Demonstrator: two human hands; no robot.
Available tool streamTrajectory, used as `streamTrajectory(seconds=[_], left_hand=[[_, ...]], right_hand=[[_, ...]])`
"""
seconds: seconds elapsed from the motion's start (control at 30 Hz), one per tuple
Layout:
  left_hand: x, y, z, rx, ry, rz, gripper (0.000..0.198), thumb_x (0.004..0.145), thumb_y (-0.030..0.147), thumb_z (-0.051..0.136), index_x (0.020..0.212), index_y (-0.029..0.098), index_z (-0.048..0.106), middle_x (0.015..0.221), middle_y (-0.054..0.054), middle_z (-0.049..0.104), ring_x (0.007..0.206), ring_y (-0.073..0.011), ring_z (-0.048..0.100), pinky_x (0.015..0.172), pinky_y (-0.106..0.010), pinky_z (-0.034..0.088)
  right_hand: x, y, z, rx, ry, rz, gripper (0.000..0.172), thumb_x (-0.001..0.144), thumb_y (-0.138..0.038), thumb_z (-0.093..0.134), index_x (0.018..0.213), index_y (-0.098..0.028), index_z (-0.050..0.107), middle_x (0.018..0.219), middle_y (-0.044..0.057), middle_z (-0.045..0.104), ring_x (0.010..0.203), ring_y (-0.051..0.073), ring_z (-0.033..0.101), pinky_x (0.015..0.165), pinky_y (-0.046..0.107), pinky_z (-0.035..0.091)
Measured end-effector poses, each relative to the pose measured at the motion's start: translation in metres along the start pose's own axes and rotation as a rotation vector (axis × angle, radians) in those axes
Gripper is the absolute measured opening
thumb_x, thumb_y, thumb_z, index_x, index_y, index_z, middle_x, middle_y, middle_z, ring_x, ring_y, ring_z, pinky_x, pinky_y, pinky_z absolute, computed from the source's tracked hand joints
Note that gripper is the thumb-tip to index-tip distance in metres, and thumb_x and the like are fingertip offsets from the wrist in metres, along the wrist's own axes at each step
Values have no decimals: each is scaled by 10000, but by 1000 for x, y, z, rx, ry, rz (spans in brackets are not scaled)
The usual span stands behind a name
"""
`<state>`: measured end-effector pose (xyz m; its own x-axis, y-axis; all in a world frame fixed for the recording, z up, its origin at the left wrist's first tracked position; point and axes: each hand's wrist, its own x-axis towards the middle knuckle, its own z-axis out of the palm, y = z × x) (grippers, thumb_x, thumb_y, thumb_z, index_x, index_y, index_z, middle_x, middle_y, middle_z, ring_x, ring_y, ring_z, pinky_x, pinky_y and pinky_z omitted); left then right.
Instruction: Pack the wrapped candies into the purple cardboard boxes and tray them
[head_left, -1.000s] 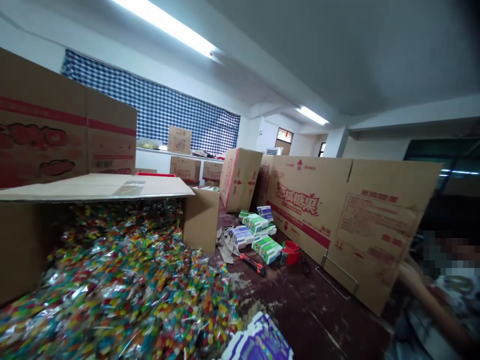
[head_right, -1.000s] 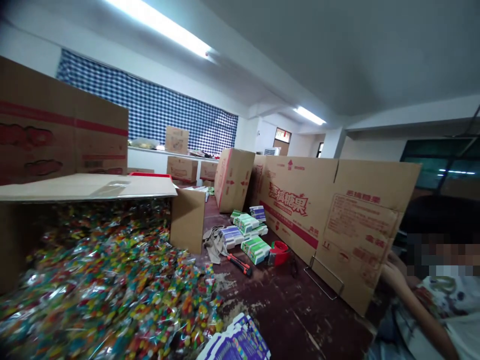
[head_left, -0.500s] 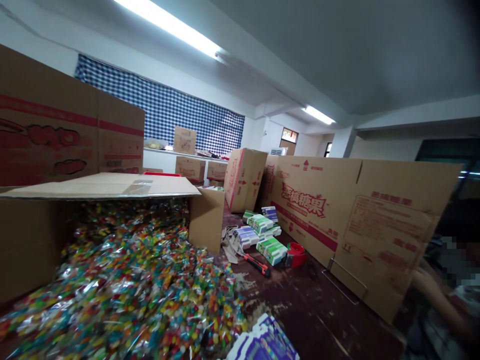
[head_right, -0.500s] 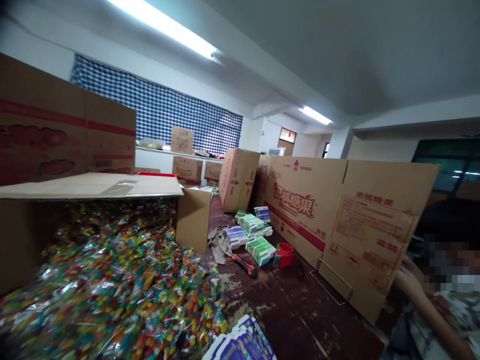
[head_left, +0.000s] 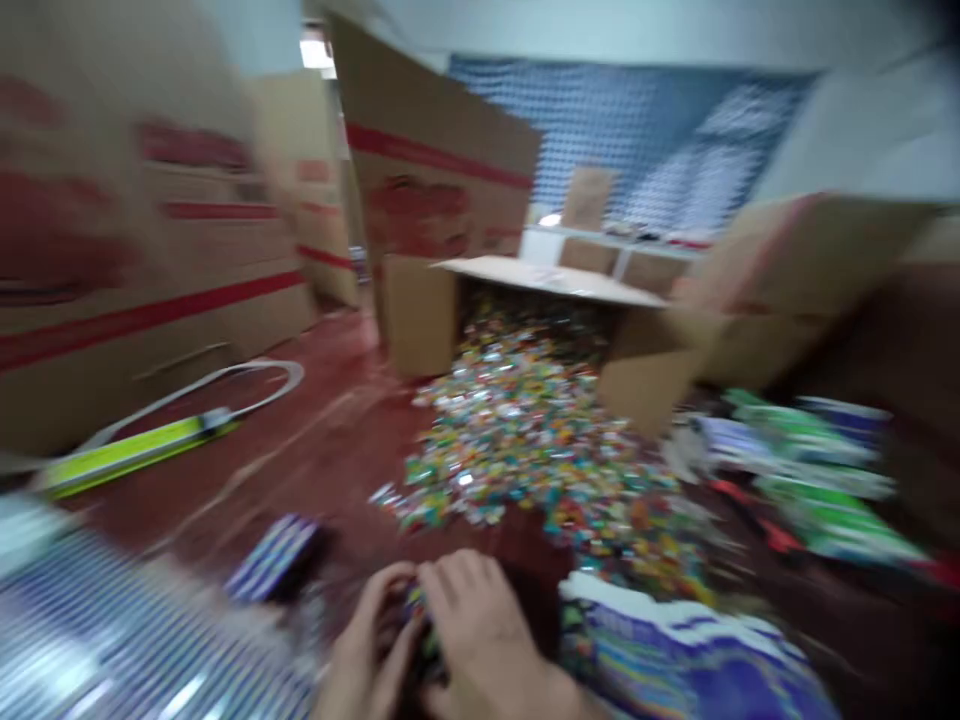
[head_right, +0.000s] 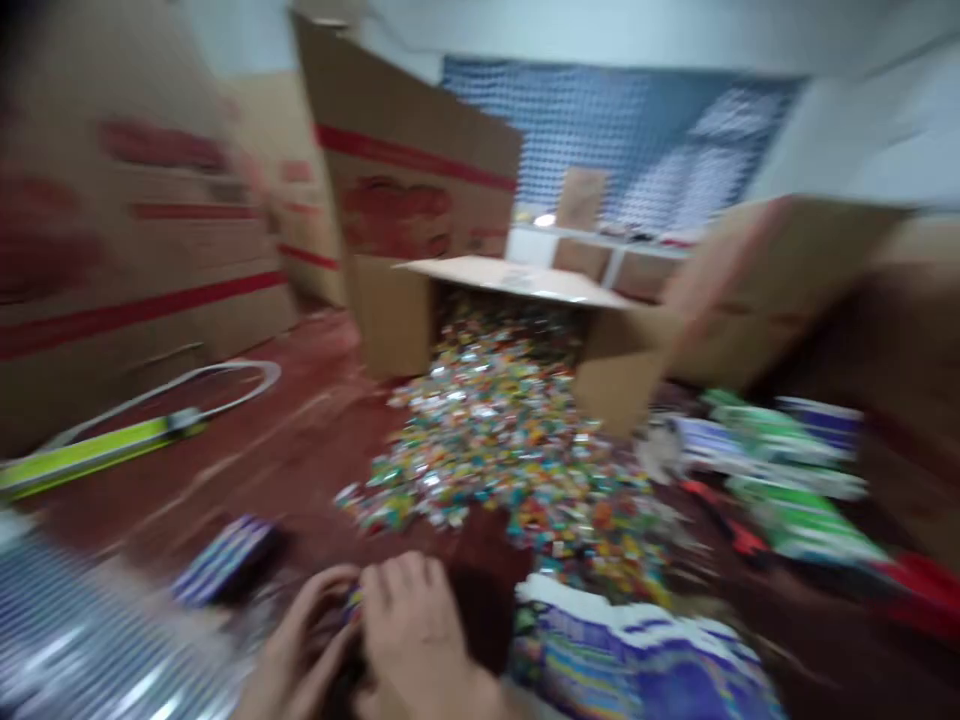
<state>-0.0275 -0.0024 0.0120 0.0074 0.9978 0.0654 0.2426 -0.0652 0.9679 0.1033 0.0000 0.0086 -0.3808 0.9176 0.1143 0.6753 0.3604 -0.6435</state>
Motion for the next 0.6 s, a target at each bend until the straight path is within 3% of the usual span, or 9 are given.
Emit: streamTrajectory(seconds=[0.03, 0.1, 0.13, 0.23, 0.3, 0.4, 0.6], left_hand=[[-4, -3, -17, -2, -30, -16, 264, 915, 362, 536, 1152, 247, 556, 1039, -68, 705, 942, -236, 707, 808, -346, 592], [-1, -4, -54, 87, -45, -27, 444, 897, 328, 549, 1323, 249, 451, 1050, -69, 715, 934, -224, 718, 828, -348, 587], [3, -2, -75, 184, -5, -5, 480, 895, 335, 553, 1351, 254, 425, 1082, -74, 711, 961, -223, 712, 858, -361, 575], [24, 1, -139, 438, 274, 37, 407, 929, 420, 495, 1296, 246, 481, 1164, -91, 693, 1007, -237, 693, 928, -415, 532], [43, -7, -170, 532, 294, 19, 433, 922, 465, 474, 1261, 199, 519, 1179, -121, 696, 1057, -262, 679, 961, -434, 511], [70, -28, -186, 608, 131, -27, 428, 912, 455, 455, 1199, 169, 593, 1169, -139, 719, 1046, -287, 691, 945, -447, 521], [82, -56, -172, 642, 17, -41, 423, 883, 392, 478, 1205, 161, 626, 1216, -122, 717, 1129, -288, 668, 983, -414, 511]], right_hand=[[5, -6, 2, -102, 23, 1, 598, 700, -239, 738, 1261, -164, 546, 1204, 156, 587, 1126, 376, 503, 998, 596, 387], [18, -10, 8, -95, 44, -14, 597, 672, -287, 754, 1227, -186, 558, 1167, 126, 602, 1092, 342, 526, 975, 516, 430], [25, -11, 12, -56, 49, -16, 602, 666, -295, 758, 1223, -198, 553, 1169, 113, 606, 1096, 327, 534, 975, 483, 439], [45, -15, 30, 93, 56, 22, 650, 646, -315, 790, 1233, -224, 527, 1166, 82, 617, 1096, 283, 566, 970, 406, 456], [61, -18, 44, 157, 82, 62, 691, 623, -327, 822, 1237, -228, 520, 1167, 74, 616, 1089, 266, 582, 967, 377, 462], [86, -23, 68, 175, 138, 88, 735, 588, -347, 858, 1233, -226, 527, 1192, 81, 600, 1108, 267, 579, 974, 369, 463], [114, -29, 105, 66, 185, 131, 800, 555, -447, 876, 1239, -198, 546, 1317, 150, 543, 1265, 338, 486, 1070, 437, 387]])
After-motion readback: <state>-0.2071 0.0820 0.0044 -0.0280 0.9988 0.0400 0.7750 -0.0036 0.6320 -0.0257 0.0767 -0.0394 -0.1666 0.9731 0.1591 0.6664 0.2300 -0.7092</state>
